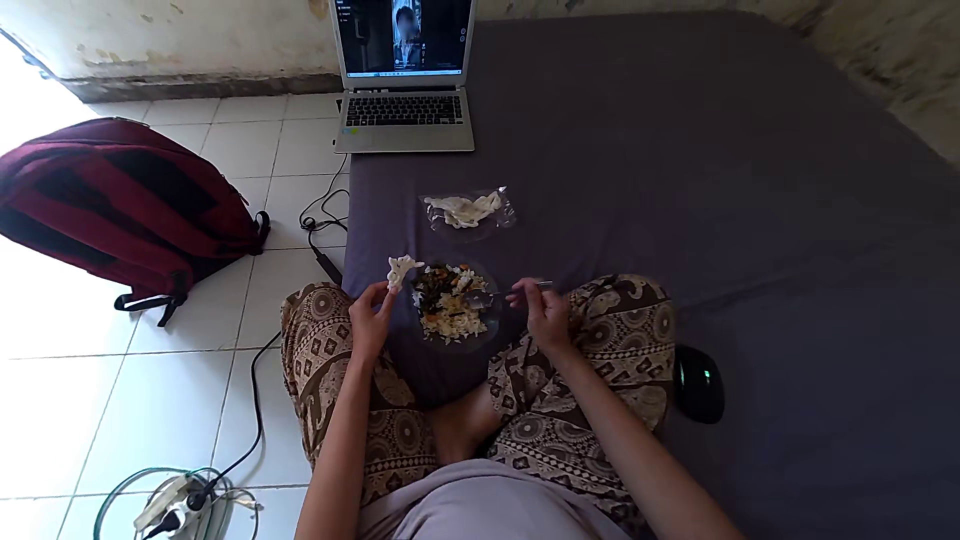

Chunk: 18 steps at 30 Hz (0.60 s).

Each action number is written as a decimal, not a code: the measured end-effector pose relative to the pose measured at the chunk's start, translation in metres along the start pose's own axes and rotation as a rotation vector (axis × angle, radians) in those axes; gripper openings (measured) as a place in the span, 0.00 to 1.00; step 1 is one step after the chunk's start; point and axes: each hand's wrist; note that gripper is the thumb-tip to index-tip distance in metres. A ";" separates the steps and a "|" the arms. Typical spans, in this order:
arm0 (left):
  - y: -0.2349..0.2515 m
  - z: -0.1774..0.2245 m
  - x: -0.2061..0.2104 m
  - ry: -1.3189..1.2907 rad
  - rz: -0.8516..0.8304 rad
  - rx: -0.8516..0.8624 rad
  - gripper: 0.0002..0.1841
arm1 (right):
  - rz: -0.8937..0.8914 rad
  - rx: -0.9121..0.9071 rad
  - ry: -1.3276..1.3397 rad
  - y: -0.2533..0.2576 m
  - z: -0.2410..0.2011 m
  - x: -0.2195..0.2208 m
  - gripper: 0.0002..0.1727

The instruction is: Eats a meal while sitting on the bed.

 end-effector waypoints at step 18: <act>0.000 -0.001 0.001 0.024 0.000 0.007 0.14 | 0.083 0.596 0.250 0.017 -0.001 0.006 0.21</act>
Point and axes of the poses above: each hand's wrist, its own y-axis towards the middle knuckle, its own x-axis out of the palm, z = x × y, and after that the axes turned 14 degrees about -x, right-handed
